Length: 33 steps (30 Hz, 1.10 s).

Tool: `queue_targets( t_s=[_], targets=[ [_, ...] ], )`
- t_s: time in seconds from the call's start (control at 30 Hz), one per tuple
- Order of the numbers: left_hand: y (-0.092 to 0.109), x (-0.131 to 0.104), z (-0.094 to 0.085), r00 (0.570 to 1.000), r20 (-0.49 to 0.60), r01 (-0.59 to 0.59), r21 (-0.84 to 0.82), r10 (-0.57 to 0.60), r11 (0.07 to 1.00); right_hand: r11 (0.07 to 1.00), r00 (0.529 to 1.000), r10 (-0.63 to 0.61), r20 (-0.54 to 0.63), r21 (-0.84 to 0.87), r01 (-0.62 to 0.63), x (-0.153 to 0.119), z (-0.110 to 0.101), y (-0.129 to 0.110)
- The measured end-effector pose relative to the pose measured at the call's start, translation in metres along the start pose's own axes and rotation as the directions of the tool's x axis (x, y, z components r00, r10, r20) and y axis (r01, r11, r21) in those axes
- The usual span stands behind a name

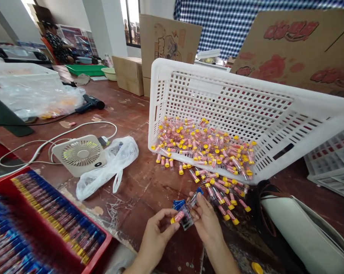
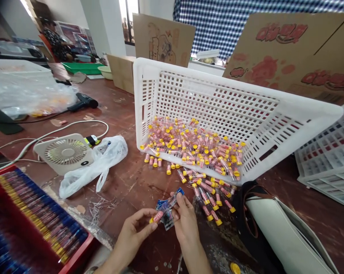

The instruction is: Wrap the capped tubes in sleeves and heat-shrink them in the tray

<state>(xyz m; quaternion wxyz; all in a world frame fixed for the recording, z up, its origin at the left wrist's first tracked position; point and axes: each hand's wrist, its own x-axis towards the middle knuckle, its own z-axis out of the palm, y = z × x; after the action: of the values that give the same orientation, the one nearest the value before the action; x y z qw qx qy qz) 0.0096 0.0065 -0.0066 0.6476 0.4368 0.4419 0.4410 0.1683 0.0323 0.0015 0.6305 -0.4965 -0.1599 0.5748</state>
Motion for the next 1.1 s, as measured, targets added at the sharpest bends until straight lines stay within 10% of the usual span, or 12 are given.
queue_targets(
  t_s=[0.77, 0.93, 1.1],
  targets=[
    [0.018, 0.005, -0.007, 0.999, -0.010, -0.048, -0.187, 0.047, 0.981, 0.915, 0.948, -0.036, 0.317, -0.370, 0.159, -0.020, 0.010, 0.020],
    [0.023, 0.006, -0.015, 0.992, 0.124, 0.031, -0.251, 0.000, 0.967, 0.951, 0.946, 0.007, 0.323, -0.296, 0.094, -0.024, 0.016, 0.020],
    [0.026, 0.006, -0.017, 0.996, -0.087, 0.003, -0.197, -0.021, 0.980, 0.968, 0.941, 0.039, 0.337, -0.247, 0.048, -0.030, 0.024, 0.024]
  ],
)
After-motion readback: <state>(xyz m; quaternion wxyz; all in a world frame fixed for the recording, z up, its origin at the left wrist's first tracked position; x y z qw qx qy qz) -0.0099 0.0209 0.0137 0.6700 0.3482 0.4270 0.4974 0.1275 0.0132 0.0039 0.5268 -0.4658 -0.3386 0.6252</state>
